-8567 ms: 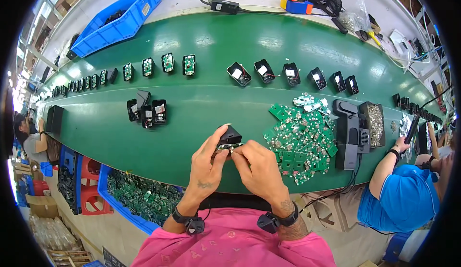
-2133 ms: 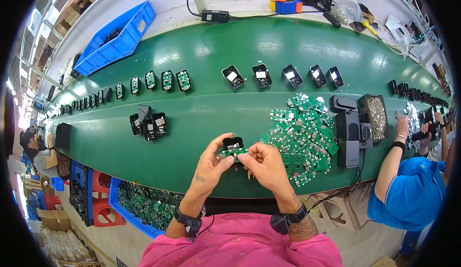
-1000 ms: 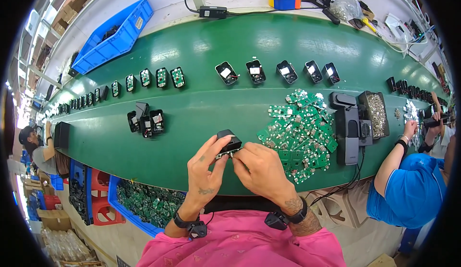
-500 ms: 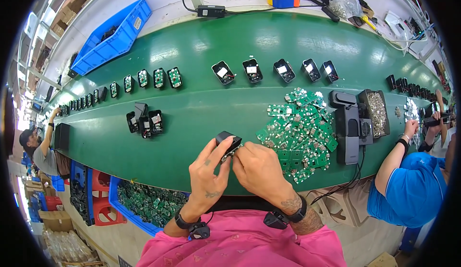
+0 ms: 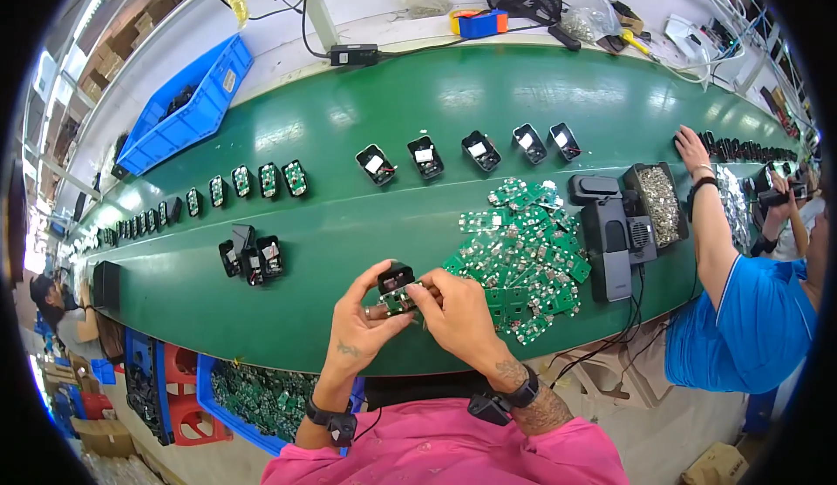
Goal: Assembling small circuit boards into plastic housings on a factory conveyor line.
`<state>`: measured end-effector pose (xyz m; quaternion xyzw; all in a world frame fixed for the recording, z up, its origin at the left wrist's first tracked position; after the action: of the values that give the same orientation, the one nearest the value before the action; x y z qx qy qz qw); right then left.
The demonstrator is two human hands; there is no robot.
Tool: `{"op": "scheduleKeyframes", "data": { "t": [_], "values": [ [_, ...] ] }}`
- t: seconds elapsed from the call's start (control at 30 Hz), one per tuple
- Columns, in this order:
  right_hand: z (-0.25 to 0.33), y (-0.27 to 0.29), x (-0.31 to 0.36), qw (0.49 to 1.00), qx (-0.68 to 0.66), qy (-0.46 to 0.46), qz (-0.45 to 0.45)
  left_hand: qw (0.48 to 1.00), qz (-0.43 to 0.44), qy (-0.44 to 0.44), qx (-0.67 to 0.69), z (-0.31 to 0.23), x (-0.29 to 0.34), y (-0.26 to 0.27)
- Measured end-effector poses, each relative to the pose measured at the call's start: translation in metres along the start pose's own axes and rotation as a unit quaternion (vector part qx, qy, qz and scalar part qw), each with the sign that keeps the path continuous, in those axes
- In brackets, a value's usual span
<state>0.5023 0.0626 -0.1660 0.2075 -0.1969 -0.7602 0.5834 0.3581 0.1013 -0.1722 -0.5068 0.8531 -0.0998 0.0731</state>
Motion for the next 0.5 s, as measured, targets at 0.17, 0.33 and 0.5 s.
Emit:
{"op": "scheduleKeyframes", "data": {
  "t": [0.17,0.33,0.5],
  "values": [
    [0.016,0.013,0.013,0.988,-0.059,0.061,-0.128,0.997,-0.033,-0.017,-0.072,-0.003,0.005,0.002],
    [0.001,-0.003,0.02,0.991,-0.121,0.06,-0.007,0.999,0.001,-0.028,-0.03,-0.005,0.0,-0.015],
    [-0.011,-0.009,0.01,0.99,-0.107,0.047,0.078,0.996,-0.018,-0.045,-0.071,-0.008,0.005,0.002]
  ]
}}
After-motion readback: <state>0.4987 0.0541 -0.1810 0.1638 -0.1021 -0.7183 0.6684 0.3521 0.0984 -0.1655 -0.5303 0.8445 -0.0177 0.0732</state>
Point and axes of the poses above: each hand's wrist, its own x-axis away from the middle knuckle, its own y-axis out of the back of the hand, z = x × y, the point moved 9 cm from there along -x, towards the middle knuckle, and after that the axes turned 14 degrees about x, right-handed, at the moved point
